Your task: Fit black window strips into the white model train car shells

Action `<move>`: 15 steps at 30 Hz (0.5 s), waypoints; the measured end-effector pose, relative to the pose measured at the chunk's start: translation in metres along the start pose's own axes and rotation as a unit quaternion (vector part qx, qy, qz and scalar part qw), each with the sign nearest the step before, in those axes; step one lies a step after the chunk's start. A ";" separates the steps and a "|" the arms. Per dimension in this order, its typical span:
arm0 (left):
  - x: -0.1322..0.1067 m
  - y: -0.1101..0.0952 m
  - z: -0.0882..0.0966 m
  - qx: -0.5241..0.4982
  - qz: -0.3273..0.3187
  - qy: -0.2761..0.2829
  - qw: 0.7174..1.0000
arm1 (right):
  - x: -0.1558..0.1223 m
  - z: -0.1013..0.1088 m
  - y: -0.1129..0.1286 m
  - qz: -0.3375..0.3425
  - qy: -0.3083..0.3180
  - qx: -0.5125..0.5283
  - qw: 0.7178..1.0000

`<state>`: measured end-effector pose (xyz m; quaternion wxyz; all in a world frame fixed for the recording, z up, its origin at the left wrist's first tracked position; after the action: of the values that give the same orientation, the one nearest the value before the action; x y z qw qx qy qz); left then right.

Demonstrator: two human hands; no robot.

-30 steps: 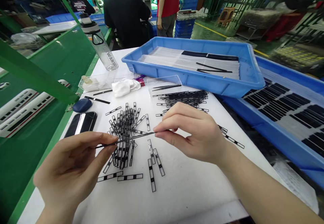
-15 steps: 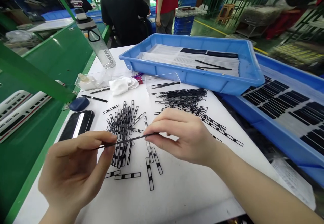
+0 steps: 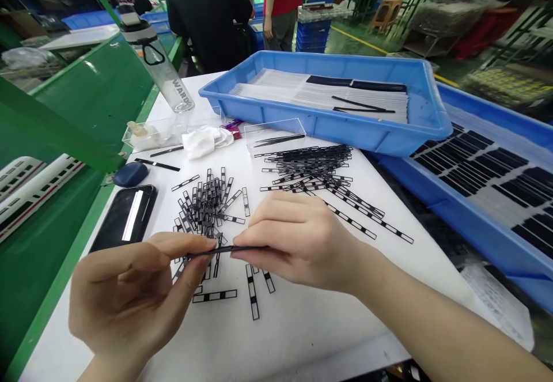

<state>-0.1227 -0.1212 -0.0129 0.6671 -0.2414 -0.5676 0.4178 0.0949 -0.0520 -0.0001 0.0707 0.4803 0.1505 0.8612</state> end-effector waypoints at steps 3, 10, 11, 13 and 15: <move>0.000 -0.004 0.001 0.044 0.012 0.002 0.999 | 0.001 0.000 0.002 0.005 -0.011 -0.013 1.000; 0.003 -0.011 0.005 0.178 0.012 0.034 0.983 | 0.000 0.000 0.001 0.001 -0.007 -0.008 1.000; 0.002 -0.011 0.005 0.161 0.012 0.029 0.986 | 0.000 0.001 0.000 -0.001 -0.008 -0.008 1.000; -0.001 -0.008 0.003 0.124 0.002 0.013 0.992 | 0.000 0.001 0.000 -0.004 -0.016 -0.004 1.000; -0.004 -0.005 0.001 0.093 -0.018 0.004 0.995 | 0.000 0.002 -0.001 -0.006 -0.021 -0.002 1.000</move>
<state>-0.1227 -0.1271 -0.0106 0.6962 -0.1698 -0.5277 0.4560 0.0963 -0.0510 0.0001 0.0802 0.4974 0.1502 0.8506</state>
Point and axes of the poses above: each hand's wrist, its own x-axis towards the middle knuckle, its own z-axis out of the back of the hand, y = z × x, the point moved 1 cm from there along x, towards the middle knuckle, and after that the axes turned 8 degrees about z, right-handed, at the moved point
